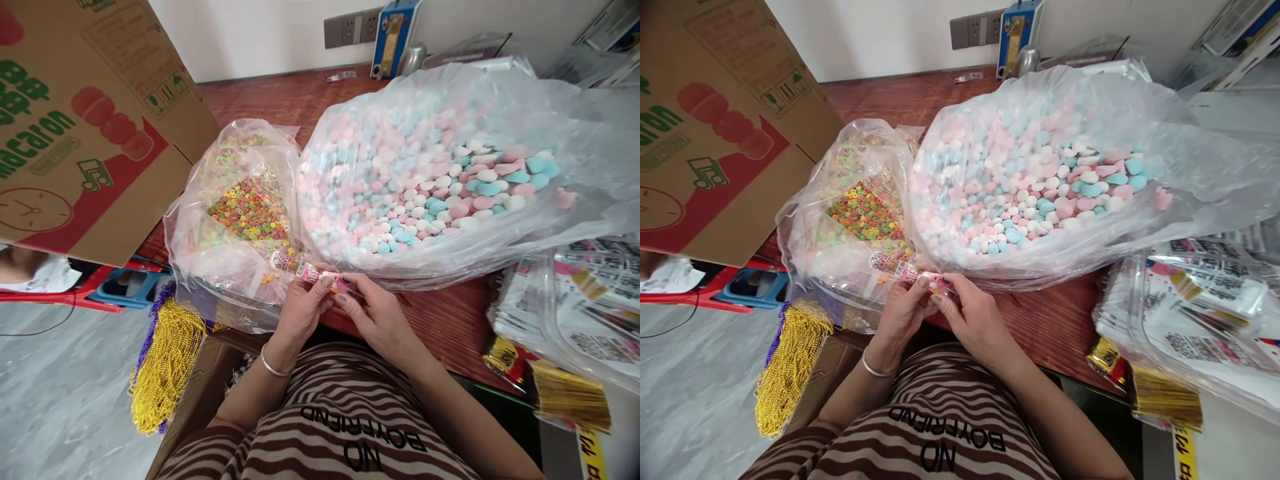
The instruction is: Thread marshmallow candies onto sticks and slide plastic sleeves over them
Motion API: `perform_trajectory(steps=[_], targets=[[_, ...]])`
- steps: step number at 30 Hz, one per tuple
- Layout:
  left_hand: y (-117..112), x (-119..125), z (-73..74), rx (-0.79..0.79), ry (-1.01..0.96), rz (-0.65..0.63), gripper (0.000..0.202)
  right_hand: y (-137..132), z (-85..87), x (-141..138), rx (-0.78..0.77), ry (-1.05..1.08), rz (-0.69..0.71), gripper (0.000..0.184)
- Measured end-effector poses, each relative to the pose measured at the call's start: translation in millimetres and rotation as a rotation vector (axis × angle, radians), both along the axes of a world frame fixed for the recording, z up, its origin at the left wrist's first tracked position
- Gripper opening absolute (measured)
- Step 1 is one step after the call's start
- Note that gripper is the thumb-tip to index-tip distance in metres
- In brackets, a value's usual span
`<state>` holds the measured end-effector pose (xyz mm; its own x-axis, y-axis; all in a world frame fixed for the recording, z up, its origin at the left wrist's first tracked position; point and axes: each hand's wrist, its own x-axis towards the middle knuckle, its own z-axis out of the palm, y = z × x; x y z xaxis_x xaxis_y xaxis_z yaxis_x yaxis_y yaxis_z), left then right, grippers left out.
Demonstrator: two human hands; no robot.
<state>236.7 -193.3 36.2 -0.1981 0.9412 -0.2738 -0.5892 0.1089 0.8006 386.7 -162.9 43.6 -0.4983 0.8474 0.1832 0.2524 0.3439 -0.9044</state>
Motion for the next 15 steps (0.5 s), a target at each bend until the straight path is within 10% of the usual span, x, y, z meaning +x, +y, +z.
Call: perform_trajectory(steps=[7,15], targets=[[-2,-1,-11.1,0.061,0.127,-0.045,0.036,-6,-9.5,0,0.342,-0.028,-0.144,0.019],[-2,2,-19.3,0.066,0.138,-0.032,0.044,-6,-7.2,-3,-0.082,0.208,-0.138,0.014]])
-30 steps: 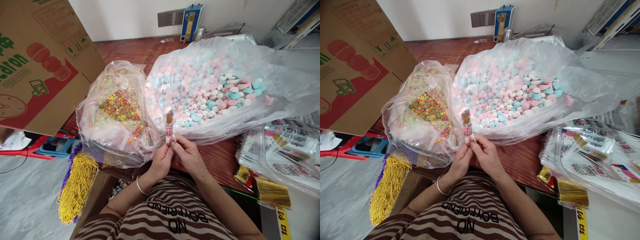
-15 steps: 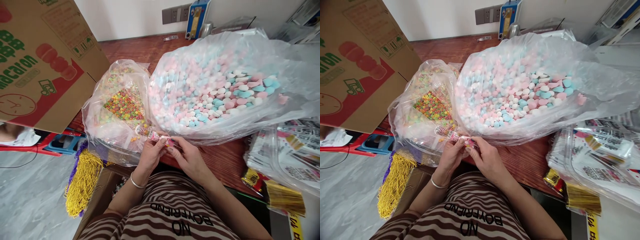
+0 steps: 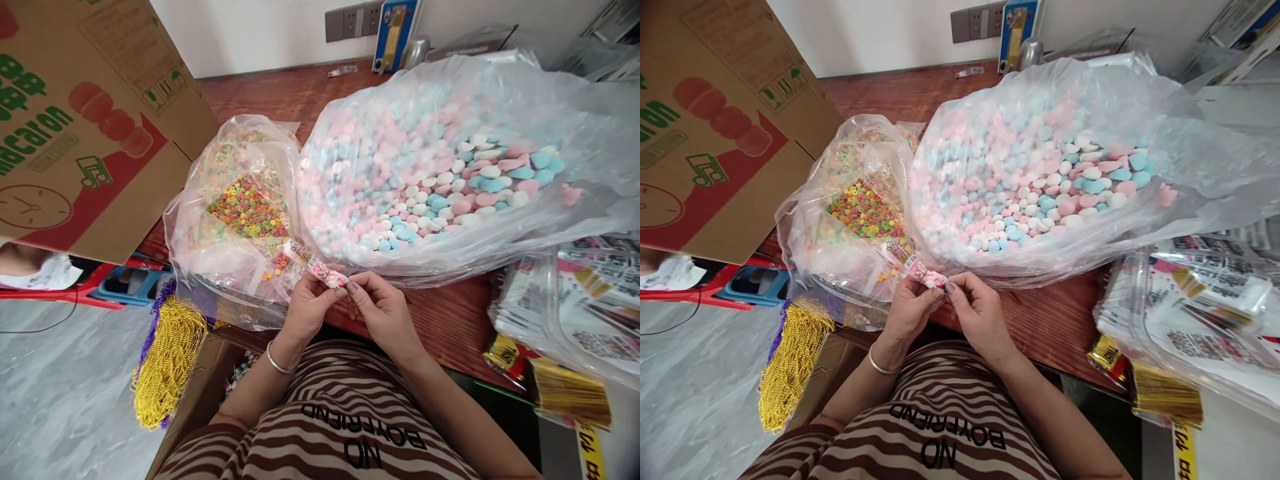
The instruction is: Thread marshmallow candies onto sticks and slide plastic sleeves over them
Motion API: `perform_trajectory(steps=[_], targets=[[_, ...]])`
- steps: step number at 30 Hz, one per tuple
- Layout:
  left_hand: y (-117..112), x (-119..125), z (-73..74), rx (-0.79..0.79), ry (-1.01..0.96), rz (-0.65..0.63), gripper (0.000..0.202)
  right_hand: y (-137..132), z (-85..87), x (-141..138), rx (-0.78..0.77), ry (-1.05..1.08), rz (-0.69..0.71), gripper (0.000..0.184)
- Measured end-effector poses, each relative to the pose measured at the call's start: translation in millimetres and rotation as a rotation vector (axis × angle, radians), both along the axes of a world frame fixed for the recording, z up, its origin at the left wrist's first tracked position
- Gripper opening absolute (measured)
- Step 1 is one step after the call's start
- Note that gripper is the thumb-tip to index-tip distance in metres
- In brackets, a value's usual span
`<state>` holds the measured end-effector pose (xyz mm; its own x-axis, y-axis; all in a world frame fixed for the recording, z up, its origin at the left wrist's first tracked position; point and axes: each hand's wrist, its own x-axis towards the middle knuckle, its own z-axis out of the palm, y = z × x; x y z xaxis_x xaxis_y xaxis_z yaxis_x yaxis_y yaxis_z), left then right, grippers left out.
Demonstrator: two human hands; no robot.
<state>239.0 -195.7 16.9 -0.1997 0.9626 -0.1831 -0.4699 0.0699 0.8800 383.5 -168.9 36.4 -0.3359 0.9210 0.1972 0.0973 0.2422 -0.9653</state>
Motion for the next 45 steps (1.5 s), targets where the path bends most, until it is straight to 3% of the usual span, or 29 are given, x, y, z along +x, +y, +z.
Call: perform_trajectory(steps=[2,7,9,11,13,16,21,25,28,31,33,35,37,38,40,43,45], targets=[[1,0,-1.5,-0.02,0.007,0.026,0.042,-2,-1.4,0,0.097,-0.074,0.016,0.012],[2,-3,-2.6,-0.033,0.077,-0.016,0.035,-5,-9.0,0,0.507,-0.388,-0.064,0.02],[1,-2,-1.5,-0.032,0.082,-0.012,0.031,-5,-10.8,0,0.574,-0.435,-0.06,0.019],[1,1,1.3,-0.04,0.031,0.02,0.03,-5,-11.1,0,0.545,-0.411,-0.028,0.02],[2,4,5.4,-0.053,-0.062,0.058,0.033,-6,-11.3,1,0.411,-0.31,0.002,0.021],[4,7,10.6,-0.056,-0.157,0.061,0.04,-9,-13.0,0,0.065,-0.063,0.004,0.02],[-1,10,8.1,-0.098,-0.231,-0.191,0.05,-10,-15.2,-6,-0.526,0.433,0.115,0.028],[-5,14,2.5,-0.142,-0.277,-0.273,0.058,-5,-13.4,-9,-0.784,0.609,0.194,0.032],[-3,17,1.0,-0.142,-0.268,-0.2,0.051,-7,-17.2,-7,-0.662,0.454,0.157,0.029],[1,21,0.9,-0.127,-0.23,-0.006,0.038,-13,-27.3,-6,-0.187,0.133,-0.089,0.019],[3,22,1.0,-0.14,-0.217,0.085,0.034,-16,-34.5,-7,0.162,-0.029,-0.228,0.028],[4,24,0.7,-0.154,-0.205,0.117,0.034,-17,-39.2,-8,0.436,-0.144,-0.271,0.033],[3,25,-0.2,-0.152,-0.184,0.136,0.034,-15,-39.8,-9,0.594,-0.228,-0.273,0.026],[2,27,-0.9,-0.147,-0.171,0.149,0.034,-14,-38.6,-9,0.615,-0.239,-0.274,0.023],[0,29,-2.5,-0.126,-0.15,0.172,0.034,-13,-34.2,-10,0.513,-0.189,-0.261,0.017],[0,30,-4.2,-0.102,-0.156,0.144,0.039,-11,-26.7,-9,0.143,0.003,-0.172,0.012],[0,28,-4.6,-0.099,-0.195,0.045,0.045,-10,-23.4,-9,-0.085,0.145,-0.086,0.015]])
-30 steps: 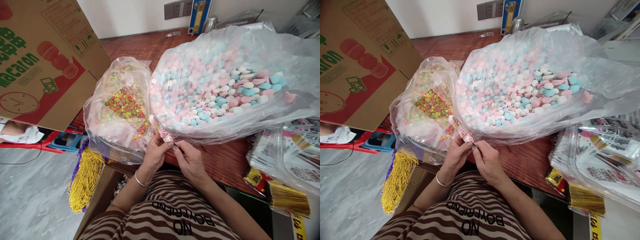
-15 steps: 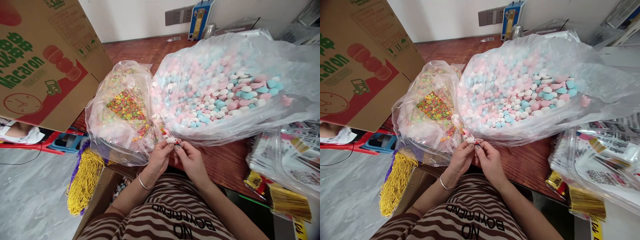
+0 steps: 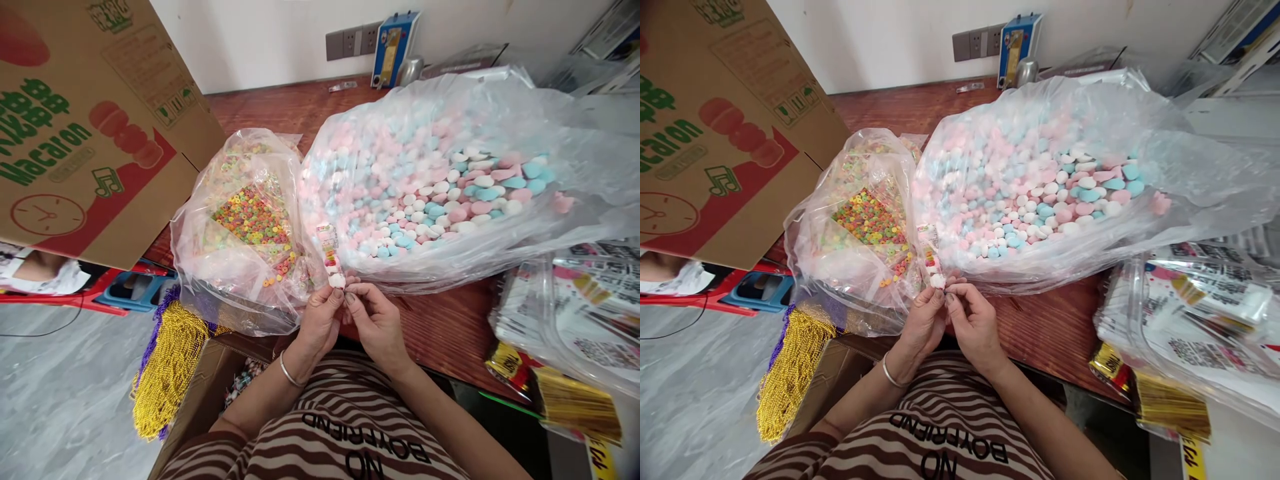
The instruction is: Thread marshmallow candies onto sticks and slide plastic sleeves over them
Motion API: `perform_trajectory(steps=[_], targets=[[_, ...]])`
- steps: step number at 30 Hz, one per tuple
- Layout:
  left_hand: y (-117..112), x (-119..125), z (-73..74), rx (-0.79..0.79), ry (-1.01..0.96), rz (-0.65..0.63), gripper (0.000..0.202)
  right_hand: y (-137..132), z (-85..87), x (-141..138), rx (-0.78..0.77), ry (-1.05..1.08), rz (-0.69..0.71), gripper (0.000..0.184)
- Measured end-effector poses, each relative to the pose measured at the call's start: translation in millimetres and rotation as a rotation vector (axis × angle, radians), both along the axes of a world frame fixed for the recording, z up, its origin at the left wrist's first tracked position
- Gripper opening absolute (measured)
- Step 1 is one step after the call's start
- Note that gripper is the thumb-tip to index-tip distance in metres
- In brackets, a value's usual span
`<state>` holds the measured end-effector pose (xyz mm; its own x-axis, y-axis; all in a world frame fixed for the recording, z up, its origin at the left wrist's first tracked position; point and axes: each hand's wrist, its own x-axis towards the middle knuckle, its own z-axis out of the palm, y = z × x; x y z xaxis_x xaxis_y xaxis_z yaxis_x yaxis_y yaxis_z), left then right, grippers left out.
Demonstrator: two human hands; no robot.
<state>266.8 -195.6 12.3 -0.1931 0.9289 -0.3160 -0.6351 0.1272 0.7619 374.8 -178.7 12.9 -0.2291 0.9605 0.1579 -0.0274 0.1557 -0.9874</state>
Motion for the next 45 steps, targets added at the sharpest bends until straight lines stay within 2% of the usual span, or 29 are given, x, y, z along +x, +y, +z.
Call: perform_trajectory(steps=[4,7,9,10,12,13,15,17,18,21,25,28,34,36,40,42,45], targets=[[-3,-8,-1.7,0.027,-0.068,-0.203,0.054,-2,3.1,-8,-0.351,0.361,0.183,0.026],[-7,-12,-3.0,0.028,-0.031,-0.211,0.046,-6,4.7,-15,-0.57,0.572,0.233,0.033],[-7,-15,-1.9,0.029,0.018,-0.168,0.036,-7,3.7,-10,-0.605,0.547,0.24,0.035],[-6,-18,-0.5,0.043,0.047,-0.129,0.032,-8,2.1,-2,-0.577,0.467,0.242,0.033],[-2,-24,3.7,0.081,0.113,-0.025,0.031,-11,-3.9,20,-0.419,0.188,0.193,0.026],[1,-28,6.2,0.102,0.152,0.031,0.031,-12,-8.4,34,-0.3,0.01,0.125,0.022],[4,-36,11.2,0.141,0.228,0.107,0.031,-12,-19.7,62,-0.049,-0.346,-0.1,0.017],[6,-39,14.7,0.177,0.277,0.127,0.03,-9,-32.6,83,0.123,-0.648,-0.286,0.016],[6,-40,15.7,0.195,0.287,0.12,0.029,-6,-38.9,89,0.181,-0.767,-0.33,0.017],[3,-35,16.3,0.209,0.284,0.069,0.026,5,-54.1,91,0.298,-1.004,-0.349,0.017],[0,-32,15.6,0.185,0.307,0.07,0.03,13,-63.2,81,0.348,-1.143,-0.345,0.012],[0,-34,15.8,0.167,0.297,0.09,0.033,12,-62.8,82,0.322,-1.055,-0.339,0.016],[-2,-36,15.6,0.141,0.294,0.03,0.026,3,-52.2,94,0.285,-0.536,-0.358,0.016],[-4,-36,14.7,0.119,0.318,-0.018,0.026,1,-50.9,96,0.3,-0.491,-0.369,0.017],[-7,-36,12.1,0.069,0.373,-0.083,0.029,-1,-52.5,99,0.337,-0.537,-0.391,0.017],[-8,-38,12.1,0.054,0.471,-0.104,0.029,-5,-50.7,100,0.308,-0.52,-0.413,0.016],[-9,-39,15.2,0.049,0.761,-0.134,0.025,-19,-37.4,98,0.199,-0.438,-0.449,0.014]])
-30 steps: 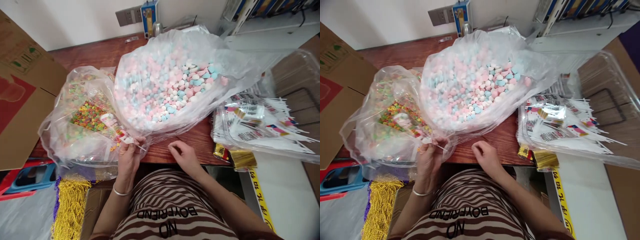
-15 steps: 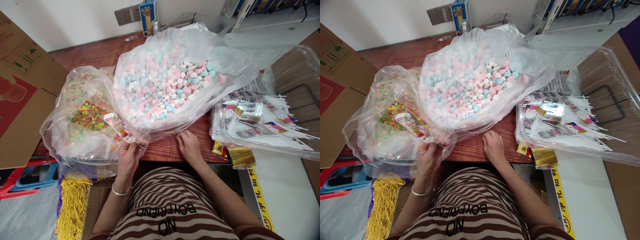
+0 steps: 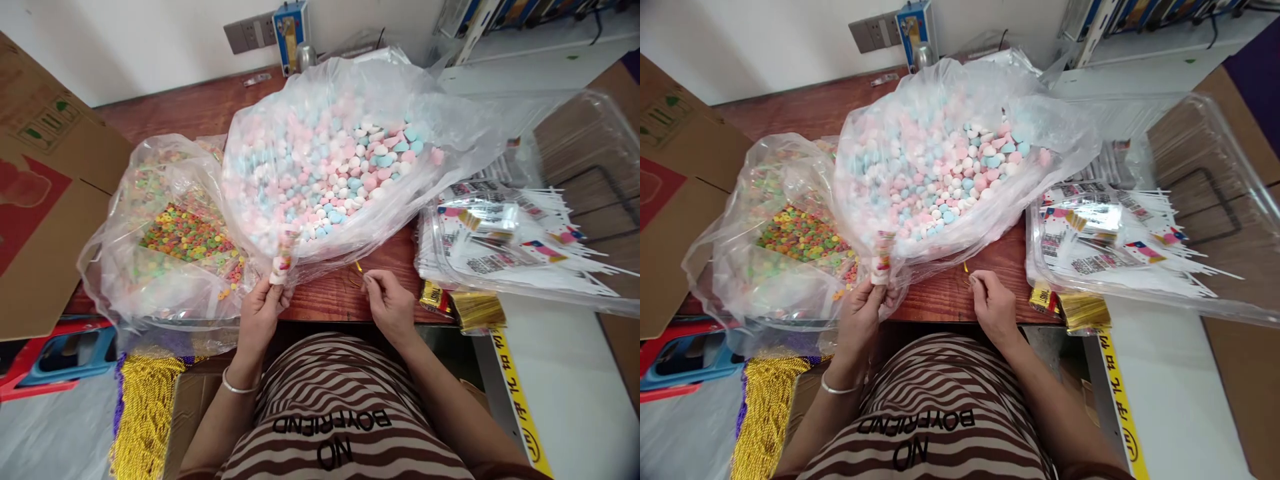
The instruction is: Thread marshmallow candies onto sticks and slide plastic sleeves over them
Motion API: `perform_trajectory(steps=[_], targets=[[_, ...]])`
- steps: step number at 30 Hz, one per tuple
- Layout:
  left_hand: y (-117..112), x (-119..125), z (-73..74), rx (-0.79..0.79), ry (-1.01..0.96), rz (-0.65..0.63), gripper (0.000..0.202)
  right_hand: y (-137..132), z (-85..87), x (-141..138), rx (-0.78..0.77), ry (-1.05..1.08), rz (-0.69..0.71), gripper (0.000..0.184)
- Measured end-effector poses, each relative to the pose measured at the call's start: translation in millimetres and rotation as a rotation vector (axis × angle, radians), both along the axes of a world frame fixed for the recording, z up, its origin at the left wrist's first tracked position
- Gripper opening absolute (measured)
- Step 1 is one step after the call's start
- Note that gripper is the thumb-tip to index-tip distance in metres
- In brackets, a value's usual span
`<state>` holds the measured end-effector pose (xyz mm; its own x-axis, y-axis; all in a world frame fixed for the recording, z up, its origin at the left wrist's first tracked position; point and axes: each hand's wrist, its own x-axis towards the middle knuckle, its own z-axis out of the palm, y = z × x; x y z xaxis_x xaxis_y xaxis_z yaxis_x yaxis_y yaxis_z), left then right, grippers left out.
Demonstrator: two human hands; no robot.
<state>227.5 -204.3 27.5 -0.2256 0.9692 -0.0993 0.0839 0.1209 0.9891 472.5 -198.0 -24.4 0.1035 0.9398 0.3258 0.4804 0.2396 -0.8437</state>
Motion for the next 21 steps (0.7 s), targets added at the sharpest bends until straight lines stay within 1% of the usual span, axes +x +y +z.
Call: perform_trajectory(steps=[2,3,5,7,9,12,16,21], targets=[[1,2,2.6,0.035,0.207,-0.019,0.022,-11,15.2,-8,-0.019,0.079,-0.002,0.012],[2,4,3.4,0.066,0.296,-0.029,0.02,-15,23.4,-14,-0.008,0.101,0.028,0.01],[5,10,4.1,0.152,0.451,-0.047,0.017,-19,37.2,-31,0.028,0.105,0.142,0.007],[8,17,4.2,0.231,0.583,-0.072,0.018,-17,44.5,-52,0.031,0.109,0.279,0.009],[9,22,4.2,0.287,0.692,-0.095,0.022,-9,44.6,-71,-0.014,0.129,0.338,0.012],[7,26,2.7,0.338,0.801,-0.095,0.023,3,38.4,-89,-0.087,0.153,0.288,0.015],[5,24,-4.1,0.381,0.887,-0.073,0.018,9,33.3,-94,-0.148,0.207,0.214,0.017],[6,25,-12.6,0.494,1.012,-0.021,0.018,11,33.6,-93,-0.215,0.272,0.18,0.016]])
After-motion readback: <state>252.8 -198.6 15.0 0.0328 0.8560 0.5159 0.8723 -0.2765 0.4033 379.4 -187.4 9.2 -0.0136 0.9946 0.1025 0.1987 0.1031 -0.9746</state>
